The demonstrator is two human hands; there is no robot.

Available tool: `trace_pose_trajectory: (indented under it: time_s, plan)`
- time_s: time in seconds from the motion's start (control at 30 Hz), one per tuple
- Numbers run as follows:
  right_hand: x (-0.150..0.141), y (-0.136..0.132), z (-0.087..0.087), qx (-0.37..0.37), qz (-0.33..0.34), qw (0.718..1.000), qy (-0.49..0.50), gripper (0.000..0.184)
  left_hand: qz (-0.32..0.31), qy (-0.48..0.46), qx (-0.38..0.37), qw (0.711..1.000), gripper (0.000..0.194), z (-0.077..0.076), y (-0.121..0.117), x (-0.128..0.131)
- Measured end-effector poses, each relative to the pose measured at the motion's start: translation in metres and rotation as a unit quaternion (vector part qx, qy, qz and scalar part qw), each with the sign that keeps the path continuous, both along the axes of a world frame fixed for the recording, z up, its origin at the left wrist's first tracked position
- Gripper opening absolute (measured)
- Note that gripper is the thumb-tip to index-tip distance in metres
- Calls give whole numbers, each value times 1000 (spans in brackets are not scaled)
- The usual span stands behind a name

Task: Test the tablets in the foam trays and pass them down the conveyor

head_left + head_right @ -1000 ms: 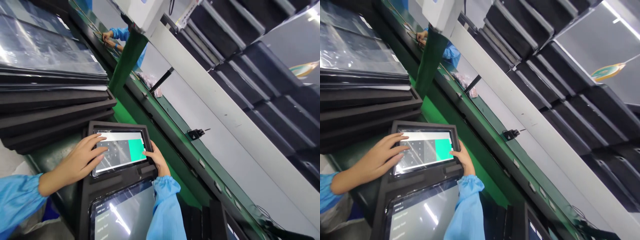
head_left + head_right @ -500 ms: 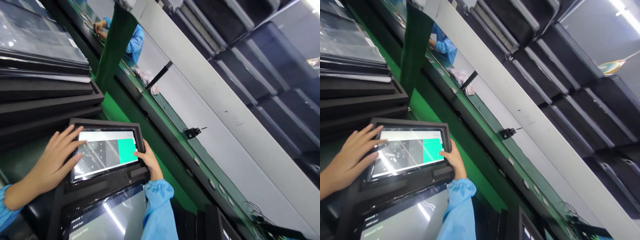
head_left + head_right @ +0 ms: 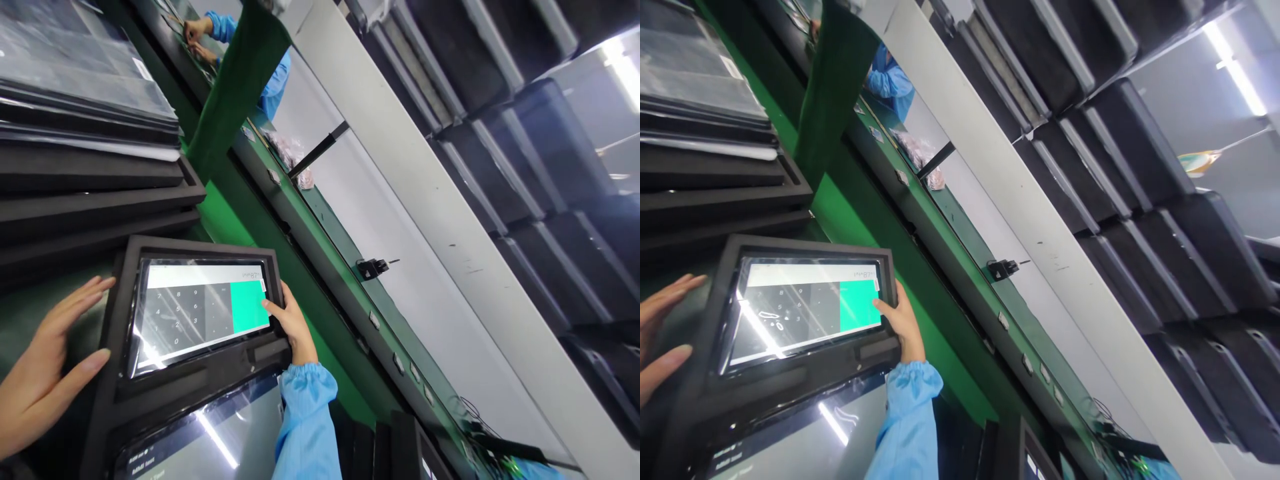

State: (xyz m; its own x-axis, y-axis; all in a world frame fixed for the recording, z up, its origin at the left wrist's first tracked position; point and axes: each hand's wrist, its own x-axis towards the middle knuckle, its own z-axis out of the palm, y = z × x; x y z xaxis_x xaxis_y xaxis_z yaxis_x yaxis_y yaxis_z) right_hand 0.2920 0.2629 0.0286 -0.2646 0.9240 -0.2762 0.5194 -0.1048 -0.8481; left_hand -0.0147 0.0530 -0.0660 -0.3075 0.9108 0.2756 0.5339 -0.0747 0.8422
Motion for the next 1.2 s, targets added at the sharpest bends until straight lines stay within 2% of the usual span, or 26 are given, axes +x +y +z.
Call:
trace_pose_trajectory:
  time_s: [0.1,0.23,0.33,0.43,0.67,0.9,1.03,1.1,1.17,1.2]
  plan:
    - [-3,2,-1,9,-11,1000,-9,65,-26,-89,17,996,66,16,-8,8]
    - [-3,-1,2,15,-13,1000,3,62,-68,-44,24,996,59,35,-13,15]
    - [-2,-5,4,38,-15,999,12,65,-82,-10,35,996,48,43,-8,13]
    - [-2,-6,4,65,-13,998,16,66,-88,14,41,995,41,43,4,6]
    - [1,-5,0,74,3,997,4,69,-96,67,49,992,39,39,30,-3]
    - [1,-3,0,91,12,996,-21,68,-80,85,53,992,33,43,41,-8]
    - [-7,-13,8,153,0,988,-36,57,-88,115,63,987,32,41,44,-9]
    - [-14,-26,14,201,37,978,-44,39,-87,128,75,985,32,39,44,-8]
    - [-22,-41,21,249,139,956,-68,24,-79,123,81,986,30,39,45,-7]
    - [-25,-49,24,269,194,940,-84,22,-76,117,81,987,30,38,45,-6]
